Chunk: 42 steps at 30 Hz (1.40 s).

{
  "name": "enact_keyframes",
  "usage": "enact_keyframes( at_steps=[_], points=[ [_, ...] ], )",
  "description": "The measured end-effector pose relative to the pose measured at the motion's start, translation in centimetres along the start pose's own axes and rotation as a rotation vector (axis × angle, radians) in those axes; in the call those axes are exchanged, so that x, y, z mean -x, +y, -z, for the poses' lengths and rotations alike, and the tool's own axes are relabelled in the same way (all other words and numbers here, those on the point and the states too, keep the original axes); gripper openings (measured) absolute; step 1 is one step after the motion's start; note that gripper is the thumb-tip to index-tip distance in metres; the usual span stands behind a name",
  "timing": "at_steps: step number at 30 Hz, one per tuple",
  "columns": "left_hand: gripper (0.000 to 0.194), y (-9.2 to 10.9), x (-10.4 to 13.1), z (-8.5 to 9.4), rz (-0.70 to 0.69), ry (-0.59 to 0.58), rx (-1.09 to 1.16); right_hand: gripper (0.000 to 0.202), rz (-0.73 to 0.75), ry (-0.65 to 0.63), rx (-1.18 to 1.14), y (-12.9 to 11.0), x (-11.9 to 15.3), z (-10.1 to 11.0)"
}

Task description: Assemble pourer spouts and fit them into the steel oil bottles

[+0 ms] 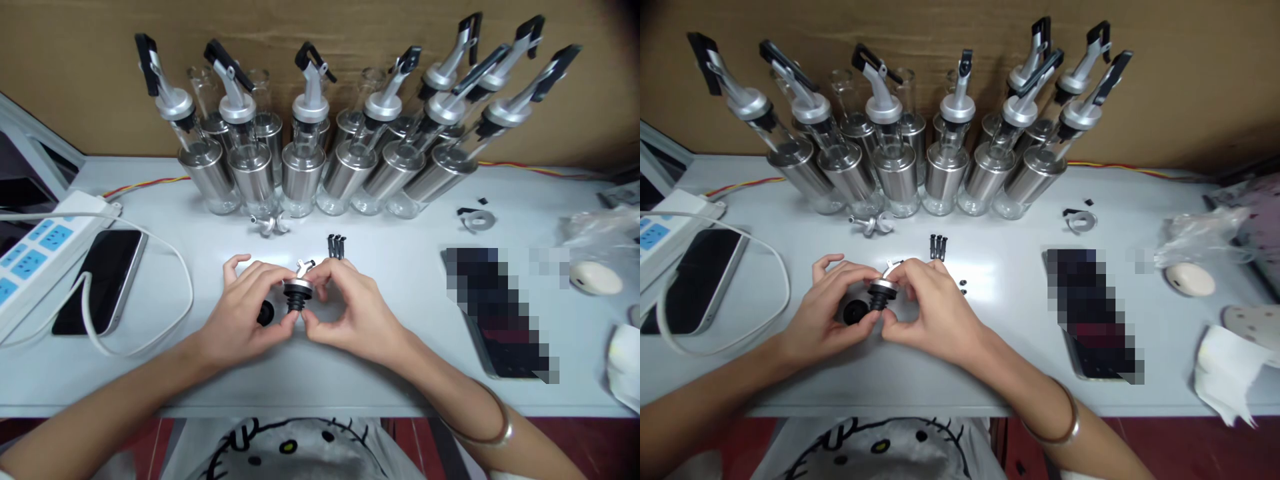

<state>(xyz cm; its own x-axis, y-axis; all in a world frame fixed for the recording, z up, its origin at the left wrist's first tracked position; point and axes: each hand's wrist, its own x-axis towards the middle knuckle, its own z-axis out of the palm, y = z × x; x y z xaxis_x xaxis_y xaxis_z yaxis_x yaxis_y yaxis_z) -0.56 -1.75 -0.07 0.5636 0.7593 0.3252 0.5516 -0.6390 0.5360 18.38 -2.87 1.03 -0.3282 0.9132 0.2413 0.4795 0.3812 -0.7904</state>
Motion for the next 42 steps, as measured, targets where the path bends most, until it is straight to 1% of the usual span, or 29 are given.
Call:
enact_keyframes(
  at_steps=[7, 12, 16, 22, 26, 29, 33, 37, 40, 42],
  points=[
    [0.023, 0.11, -0.05, 0.09, 0.003, -0.029, 0.007, 0.024, -0.027, -0.003, 0.017, -0.15, 0.27, 0.16],
    [0.018, 0.12, -0.05, 0.18, -0.01, -0.027, 0.006, 0.023, -0.007, 0.007, 0.017, -0.23, 0.2, 0.19],
    [0.018, 0.09, 0.03, 0.27, -0.02, -0.026, 0.023, 0.021, -0.002, 0.03, 0.011, -0.27, 0.18, 0.17],
    [0.017, 0.06, 0.02, 0.29, -0.053, -0.029, 0.04, 0.021, -0.039, 0.044, -0.023, -0.42, 0.26, 0.11],
    [0.023, -0.22, -0.02, 0.27, -0.094, -0.002, 0.008, 0.028, -0.083, -0.001, -0.11, -0.3, 0.25, -0.05],
    [0.026, -0.41, -0.09, 0.3, -0.091, -0.005, -0.024, 0.033, -0.111, -0.022, -0.196, -0.03, 0.19, -0.1],
    [0.024, -0.4, -0.19, 0.24, -0.073, 0.0, -0.032, 0.033, -0.12, -0.047, -0.265, 0.18, 0.16, 0.03],
    [0.027, -0.25, -0.21, 0.19, -0.082, 0.005, -0.031, 0.033, -0.174, -0.058, -0.303, 0.15, 0.24, 0.06],
    [0.029, -0.25, -0.19, 0.2, -0.046, 0.013, -0.023, 0.033, -0.195, -0.05, -0.314, 0.13, 0.29, -0.01],
    [0.025, -0.31, -0.19, 0.21, -0.019, 0.019, -0.019, 0.03, -0.198, -0.046, -0.319, 0.14, 0.32, -0.03]
  ],
)
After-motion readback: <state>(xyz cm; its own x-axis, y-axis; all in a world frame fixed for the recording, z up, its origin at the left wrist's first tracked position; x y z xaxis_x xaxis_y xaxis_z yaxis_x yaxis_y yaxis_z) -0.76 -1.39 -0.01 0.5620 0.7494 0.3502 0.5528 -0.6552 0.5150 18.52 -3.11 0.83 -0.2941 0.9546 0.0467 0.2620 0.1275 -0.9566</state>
